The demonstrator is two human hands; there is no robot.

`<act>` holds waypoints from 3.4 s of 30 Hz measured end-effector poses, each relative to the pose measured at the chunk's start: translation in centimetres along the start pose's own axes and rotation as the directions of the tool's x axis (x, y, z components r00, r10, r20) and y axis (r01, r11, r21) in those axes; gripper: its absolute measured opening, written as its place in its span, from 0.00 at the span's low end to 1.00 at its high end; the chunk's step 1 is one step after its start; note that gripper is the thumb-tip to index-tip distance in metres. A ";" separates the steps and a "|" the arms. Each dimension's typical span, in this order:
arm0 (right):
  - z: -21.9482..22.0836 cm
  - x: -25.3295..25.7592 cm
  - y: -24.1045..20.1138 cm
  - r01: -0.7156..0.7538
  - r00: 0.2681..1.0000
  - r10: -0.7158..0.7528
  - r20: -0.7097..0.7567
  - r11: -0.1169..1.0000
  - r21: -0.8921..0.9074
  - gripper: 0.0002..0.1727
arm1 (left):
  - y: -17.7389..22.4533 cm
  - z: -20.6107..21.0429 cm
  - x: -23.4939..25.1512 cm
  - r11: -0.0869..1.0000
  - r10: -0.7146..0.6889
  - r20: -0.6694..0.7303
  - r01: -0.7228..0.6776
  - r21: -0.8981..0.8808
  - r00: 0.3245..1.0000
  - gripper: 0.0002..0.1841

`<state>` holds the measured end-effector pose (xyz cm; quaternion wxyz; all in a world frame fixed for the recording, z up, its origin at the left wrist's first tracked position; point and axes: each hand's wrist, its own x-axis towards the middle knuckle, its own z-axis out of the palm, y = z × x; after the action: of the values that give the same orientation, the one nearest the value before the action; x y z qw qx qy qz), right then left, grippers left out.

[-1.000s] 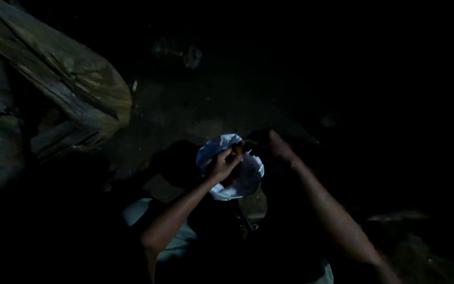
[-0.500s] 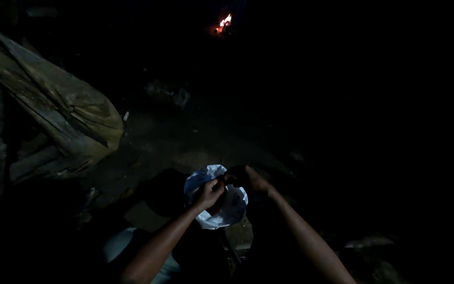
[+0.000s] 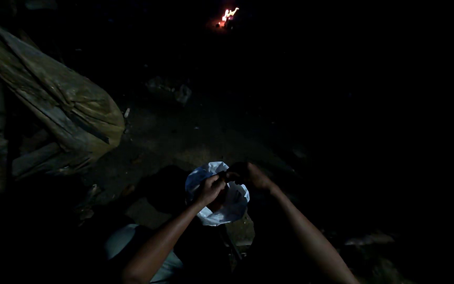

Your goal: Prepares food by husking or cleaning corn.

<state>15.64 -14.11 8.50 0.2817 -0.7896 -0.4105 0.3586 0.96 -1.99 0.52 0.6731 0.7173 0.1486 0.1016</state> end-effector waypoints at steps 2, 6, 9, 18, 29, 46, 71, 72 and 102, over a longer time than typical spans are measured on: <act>0.1 0.0 0.0 0.006 1.000 -0.006 -0.001 1.000 0.000 0.18 | 0.1 0.1 0.0 1.000 0.003 -0.009 -0.003 0.005 1.000 0.17; 0.1 0.1 0.4 0.008 1.000 -0.008 0.008 1.000 -0.005 0.18 | 0.3 -0.2 -0.2 0.998 -0.001 0.036 -0.002 0.068 0.999 0.18; 0.0 0.0 0.6 0.035 0.999 -0.035 -0.002 0.999 0.003 0.16 | 1.1 -0.5 0.0 0.989 -0.033 0.074 0.021 0.148 0.997 0.19; 0.3 -0.1 0.5 0.081 0.996 -0.081 -0.031 0.997 -0.010 0.15 | -0.2 -0.2 0.0 0.994 -0.012 -0.015 0.013 0.108 1.000 0.21; 1.3 0.2 -0.2 0.067 0.998 -0.068 -0.001 0.987 -0.149 0.19 | 0.1 1.0 -0.4 0.980 -0.081 -0.011 0.082 0.182 0.997 0.23; 0.9 -0.7 -1.4 0.002 0.999 -0.005 -0.036 0.997 -0.073 0.17 | 0.3 0.4 -0.7 0.998 0.007 -0.041 -0.005 0.056 0.999 0.23; 0.1 -0.2 1.0 0.105 0.993 -0.085 -0.087 0.959 0.263 0.16 | 0.2 0.0 -0.1 0.995 0.057 -0.062 -0.062 -0.082 0.996 0.21; 0.1 -0.2 1.0 0.106 0.992 -0.085 -0.089 0.959 0.263 0.16 | 0.2 0.0 -0.1 0.995 0.056 -0.060 -0.060 -0.075 0.997 0.21; 0.5 -0.1 1.0 0.138 0.990 -0.132 -0.047 0.975 0.173 0.18 | -0.7 0.3 0.1 0.982 -0.003 -0.145 -0.024 -0.187 0.989 0.20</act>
<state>15.67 -14.59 7.51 0.3812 -0.7382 -0.4251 0.3593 1.14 -2.22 -0.24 0.7247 0.6420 0.1829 0.1706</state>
